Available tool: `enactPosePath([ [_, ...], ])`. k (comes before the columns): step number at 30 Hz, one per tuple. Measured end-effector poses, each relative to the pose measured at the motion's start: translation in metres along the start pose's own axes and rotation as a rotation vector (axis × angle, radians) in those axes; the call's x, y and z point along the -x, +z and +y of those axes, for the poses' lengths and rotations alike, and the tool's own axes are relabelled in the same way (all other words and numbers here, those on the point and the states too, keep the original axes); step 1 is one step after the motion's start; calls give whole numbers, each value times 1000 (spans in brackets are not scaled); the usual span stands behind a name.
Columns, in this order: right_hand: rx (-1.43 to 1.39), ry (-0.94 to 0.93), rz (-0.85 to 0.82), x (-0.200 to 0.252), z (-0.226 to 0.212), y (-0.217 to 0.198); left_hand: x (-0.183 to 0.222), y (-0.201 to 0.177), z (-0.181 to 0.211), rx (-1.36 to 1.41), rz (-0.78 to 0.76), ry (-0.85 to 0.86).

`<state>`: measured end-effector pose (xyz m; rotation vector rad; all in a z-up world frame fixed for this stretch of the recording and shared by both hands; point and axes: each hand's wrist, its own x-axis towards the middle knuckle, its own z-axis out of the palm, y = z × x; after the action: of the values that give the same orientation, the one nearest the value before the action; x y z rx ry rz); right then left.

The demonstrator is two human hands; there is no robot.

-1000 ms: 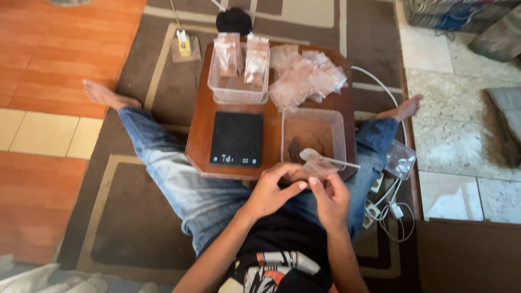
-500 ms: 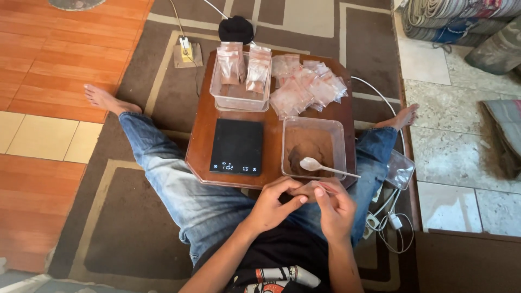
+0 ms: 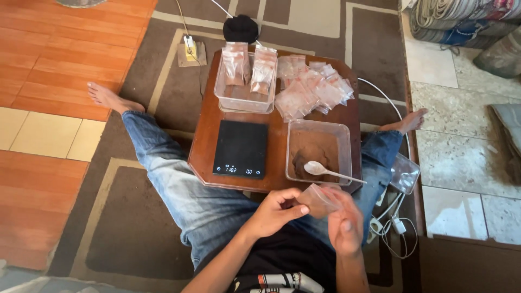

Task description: Packaging brown powder into small plastic bags using a spoon and a digital scale

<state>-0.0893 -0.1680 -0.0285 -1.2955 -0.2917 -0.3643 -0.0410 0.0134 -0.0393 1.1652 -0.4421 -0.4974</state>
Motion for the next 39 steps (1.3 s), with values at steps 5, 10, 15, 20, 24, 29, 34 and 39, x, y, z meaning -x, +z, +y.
enactPosePath([
  [5,-21,99,-190,-17,-20,10,1,-1,-11,119,-150,-50],
  [10,-157,146,-344,-17,-16,9,3,-1,-15,173,-212,-12],
  [15,-279,152,-184,-14,-7,10,1,-6,-13,148,-265,43],
  [20,-214,60,-117,-13,0,12,1,-5,-7,283,-287,-62],
  [24,-175,11,-57,-9,8,11,1,-3,6,244,-270,-74],
  [29,-165,14,2,-6,13,8,1,-3,-2,308,-267,-87],
  [34,-128,37,35,-6,17,5,0,-4,-8,393,-241,-106],
  [39,-158,-29,26,-6,33,2,0,-5,-35,384,-160,-101],
])
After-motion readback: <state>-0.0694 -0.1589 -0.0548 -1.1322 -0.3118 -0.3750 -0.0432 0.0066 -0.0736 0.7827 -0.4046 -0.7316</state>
